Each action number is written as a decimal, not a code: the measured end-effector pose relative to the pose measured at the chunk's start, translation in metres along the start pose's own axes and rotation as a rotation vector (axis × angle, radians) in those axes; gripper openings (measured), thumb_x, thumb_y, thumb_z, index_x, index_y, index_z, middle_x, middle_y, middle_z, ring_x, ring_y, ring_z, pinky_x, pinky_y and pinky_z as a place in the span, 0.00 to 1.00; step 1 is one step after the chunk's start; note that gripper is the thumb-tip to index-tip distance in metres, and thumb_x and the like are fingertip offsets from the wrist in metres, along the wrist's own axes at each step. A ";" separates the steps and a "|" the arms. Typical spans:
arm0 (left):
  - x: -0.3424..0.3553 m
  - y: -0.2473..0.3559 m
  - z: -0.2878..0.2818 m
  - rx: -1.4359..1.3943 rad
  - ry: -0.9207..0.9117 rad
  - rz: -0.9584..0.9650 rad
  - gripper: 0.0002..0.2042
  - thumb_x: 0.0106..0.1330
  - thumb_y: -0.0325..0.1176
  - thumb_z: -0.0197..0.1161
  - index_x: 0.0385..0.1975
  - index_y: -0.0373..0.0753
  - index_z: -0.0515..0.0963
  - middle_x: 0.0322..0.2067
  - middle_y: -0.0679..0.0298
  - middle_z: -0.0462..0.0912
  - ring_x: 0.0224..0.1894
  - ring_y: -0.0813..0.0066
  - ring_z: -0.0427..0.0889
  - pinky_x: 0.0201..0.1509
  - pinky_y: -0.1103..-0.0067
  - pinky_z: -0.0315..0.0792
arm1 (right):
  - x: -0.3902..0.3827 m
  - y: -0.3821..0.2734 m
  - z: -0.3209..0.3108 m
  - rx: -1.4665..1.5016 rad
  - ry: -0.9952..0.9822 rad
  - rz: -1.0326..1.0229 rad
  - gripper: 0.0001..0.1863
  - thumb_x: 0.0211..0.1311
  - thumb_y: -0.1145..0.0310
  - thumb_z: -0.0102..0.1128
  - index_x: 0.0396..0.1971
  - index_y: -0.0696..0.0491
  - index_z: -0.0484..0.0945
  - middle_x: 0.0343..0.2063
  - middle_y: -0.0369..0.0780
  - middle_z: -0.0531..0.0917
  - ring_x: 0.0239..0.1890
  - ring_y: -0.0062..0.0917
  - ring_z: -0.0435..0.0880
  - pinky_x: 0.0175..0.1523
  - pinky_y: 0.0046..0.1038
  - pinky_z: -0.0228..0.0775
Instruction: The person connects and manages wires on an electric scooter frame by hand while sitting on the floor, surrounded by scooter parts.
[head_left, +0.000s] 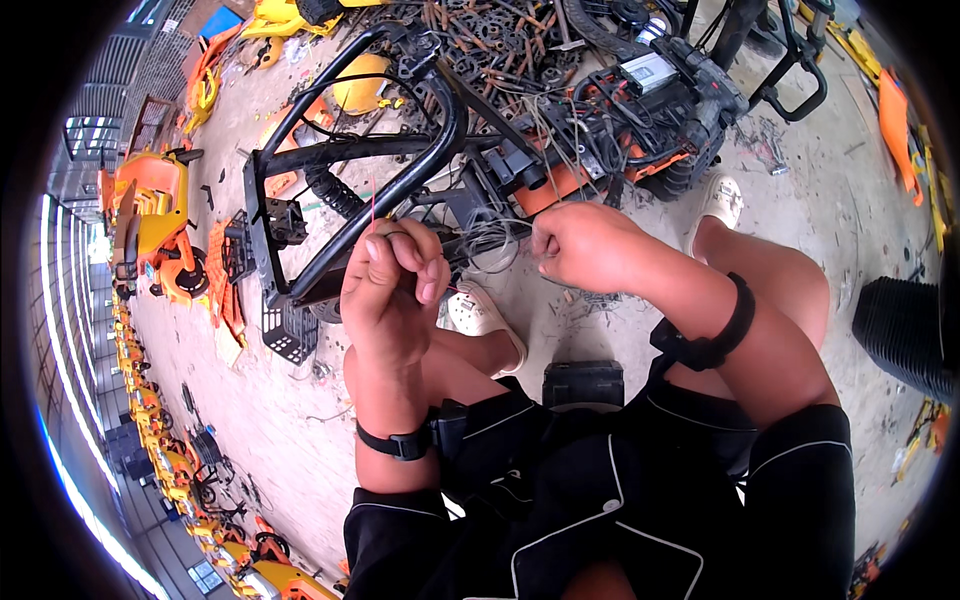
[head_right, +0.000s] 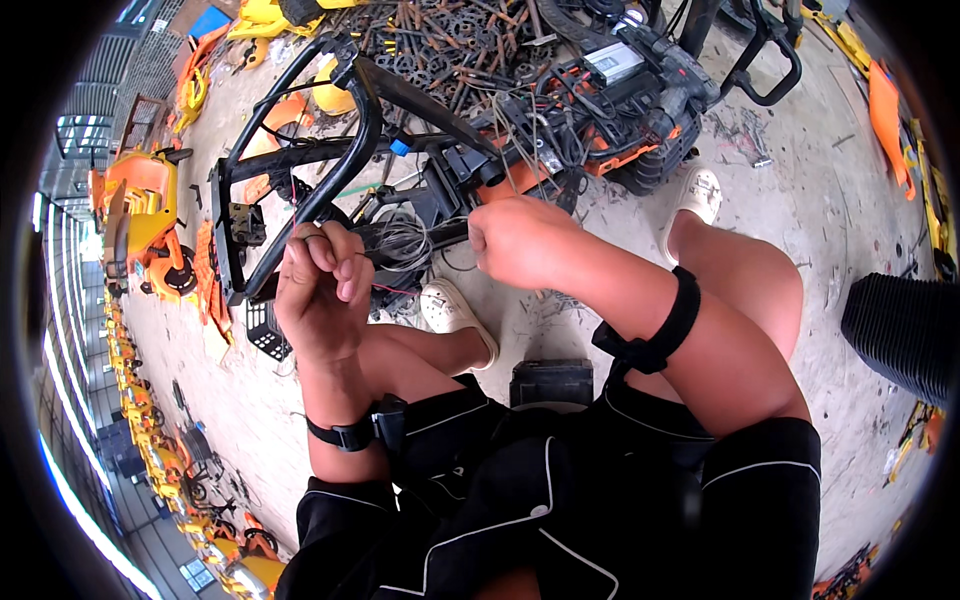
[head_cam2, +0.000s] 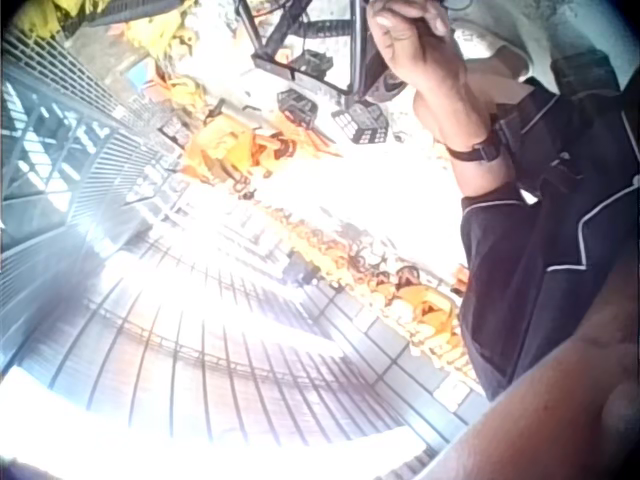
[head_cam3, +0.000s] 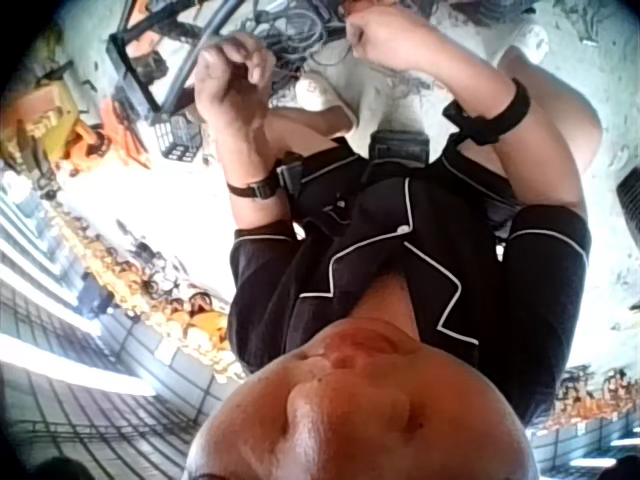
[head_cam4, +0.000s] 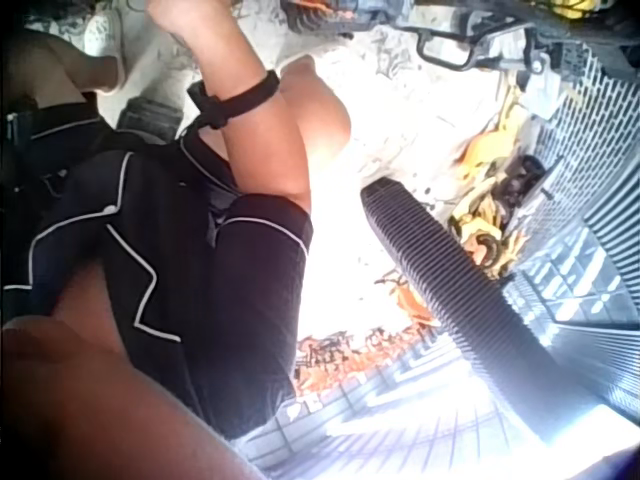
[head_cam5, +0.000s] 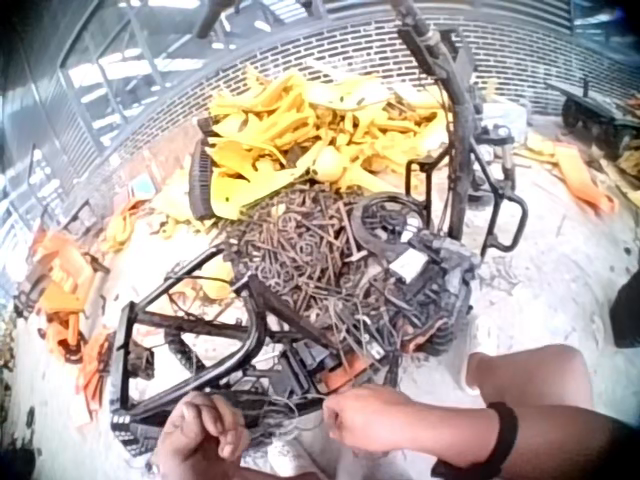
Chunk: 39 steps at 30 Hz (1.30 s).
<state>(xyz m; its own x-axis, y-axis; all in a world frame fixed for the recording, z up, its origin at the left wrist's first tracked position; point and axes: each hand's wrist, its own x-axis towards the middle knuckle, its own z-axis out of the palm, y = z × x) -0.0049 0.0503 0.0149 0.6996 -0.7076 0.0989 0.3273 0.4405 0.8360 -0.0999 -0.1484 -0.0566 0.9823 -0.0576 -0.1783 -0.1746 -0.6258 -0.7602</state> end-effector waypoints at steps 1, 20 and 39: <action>0.000 -0.002 -0.001 -0.019 -0.004 -0.014 0.15 0.74 0.38 0.48 0.28 0.35 0.68 0.24 0.61 0.67 0.21 0.79 0.60 0.22 0.86 0.57 | -0.001 0.000 -0.001 -0.023 0.033 -0.042 0.08 0.54 0.69 0.61 0.31 0.57 0.79 0.29 0.44 0.83 0.35 0.39 0.83 0.40 0.35 0.74; -0.006 -0.007 -0.003 0.481 0.138 -0.262 0.13 0.73 0.36 0.52 0.34 0.33 0.78 0.39 0.66 0.79 0.24 0.88 0.66 0.23 0.92 0.57 | 0.033 -0.027 -0.039 0.209 0.432 -0.672 0.12 0.60 0.67 0.62 0.42 0.55 0.80 0.41 0.41 0.81 0.49 0.34 0.78 0.56 0.33 0.66; -0.007 -0.002 -0.006 0.661 0.024 -0.323 0.14 0.74 0.38 0.52 0.31 0.34 0.77 0.29 0.70 0.77 0.35 0.84 0.71 0.43 0.84 0.66 | 0.021 -0.036 -0.028 0.368 -0.050 -0.500 0.09 0.61 0.72 0.61 0.41 0.55 0.80 0.38 0.40 0.83 0.41 0.29 0.83 0.50 0.29 0.72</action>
<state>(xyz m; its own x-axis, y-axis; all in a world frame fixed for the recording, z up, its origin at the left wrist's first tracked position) -0.0063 0.0578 0.0089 0.6494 -0.7299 -0.2132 0.0735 -0.2188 0.9730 -0.0708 -0.1486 -0.0157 0.9483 0.2157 0.2327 0.2852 -0.2581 -0.9231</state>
